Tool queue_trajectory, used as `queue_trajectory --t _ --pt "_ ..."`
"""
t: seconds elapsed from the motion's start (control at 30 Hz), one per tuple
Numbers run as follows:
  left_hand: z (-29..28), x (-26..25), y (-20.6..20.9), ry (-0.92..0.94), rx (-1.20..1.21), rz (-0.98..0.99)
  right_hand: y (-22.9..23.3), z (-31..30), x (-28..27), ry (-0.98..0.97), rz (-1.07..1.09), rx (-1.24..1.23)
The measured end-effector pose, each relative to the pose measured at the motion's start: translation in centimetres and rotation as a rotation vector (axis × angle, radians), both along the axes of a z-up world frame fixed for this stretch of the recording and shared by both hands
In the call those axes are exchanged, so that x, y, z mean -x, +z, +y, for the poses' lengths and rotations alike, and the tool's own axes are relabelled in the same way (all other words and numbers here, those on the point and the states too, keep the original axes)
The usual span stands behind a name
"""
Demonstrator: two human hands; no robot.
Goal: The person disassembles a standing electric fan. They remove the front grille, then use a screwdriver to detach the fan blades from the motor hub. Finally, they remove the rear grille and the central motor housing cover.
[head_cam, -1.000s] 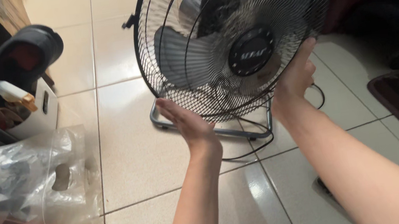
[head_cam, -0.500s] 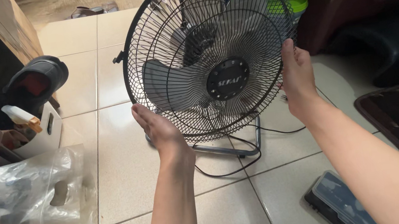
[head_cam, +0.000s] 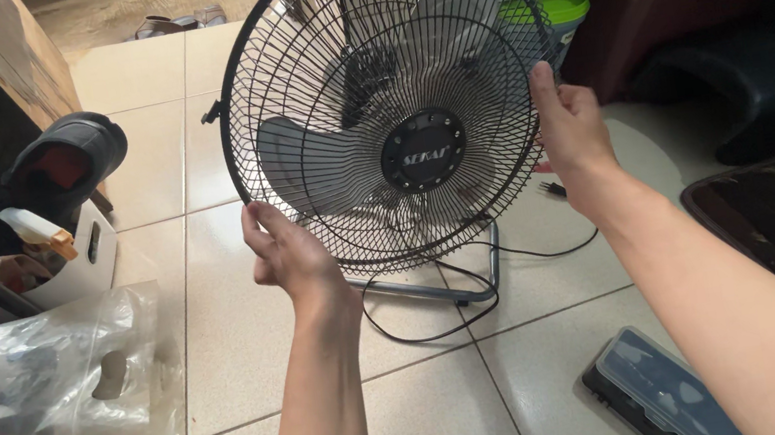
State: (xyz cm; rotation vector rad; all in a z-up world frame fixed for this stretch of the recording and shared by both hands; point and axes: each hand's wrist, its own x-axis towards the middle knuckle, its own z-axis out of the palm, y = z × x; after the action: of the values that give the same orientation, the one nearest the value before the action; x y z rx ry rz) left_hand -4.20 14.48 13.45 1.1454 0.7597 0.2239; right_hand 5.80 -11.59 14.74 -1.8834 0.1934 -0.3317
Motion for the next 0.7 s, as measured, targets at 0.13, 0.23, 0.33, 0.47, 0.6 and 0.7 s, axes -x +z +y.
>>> queue_trajectory --t 0.13,0.23,0.33,0.47,0.6,0.7 --pt "0.4 -0.5 -1.8 0.035 -0.124 -0.063 0.1 -0.7 -0.1 0.059 0.125 -0.094" --pt "0.3 -0.5 -3.0 0.075 -0.165 -0.103 0.2 -1.1 0.4 0.104 0.108 -0.093" --pt "0.3 -0.6 -3.9 0.092 -0.228 -0.101 0.0 -1.1 0.6 0.057 0.108 -0.058" --pt "1.0 -1.0 -4.2 0.162 -0.218 -0.200 -0.9 -1.3 0.5 0.076 0.129 -0.078" --pt "1.0 -1.1 -4.4 0.154 -0.079 -0.227 -2.3 -1.9 -0.9 0.019 -0.080 -0.066" --pt "0.0 -0.9 -4.9 0.176 -0.057 -0.278 -2.1 -2.4 -1.5 -0.035 -0.109 -0.120"
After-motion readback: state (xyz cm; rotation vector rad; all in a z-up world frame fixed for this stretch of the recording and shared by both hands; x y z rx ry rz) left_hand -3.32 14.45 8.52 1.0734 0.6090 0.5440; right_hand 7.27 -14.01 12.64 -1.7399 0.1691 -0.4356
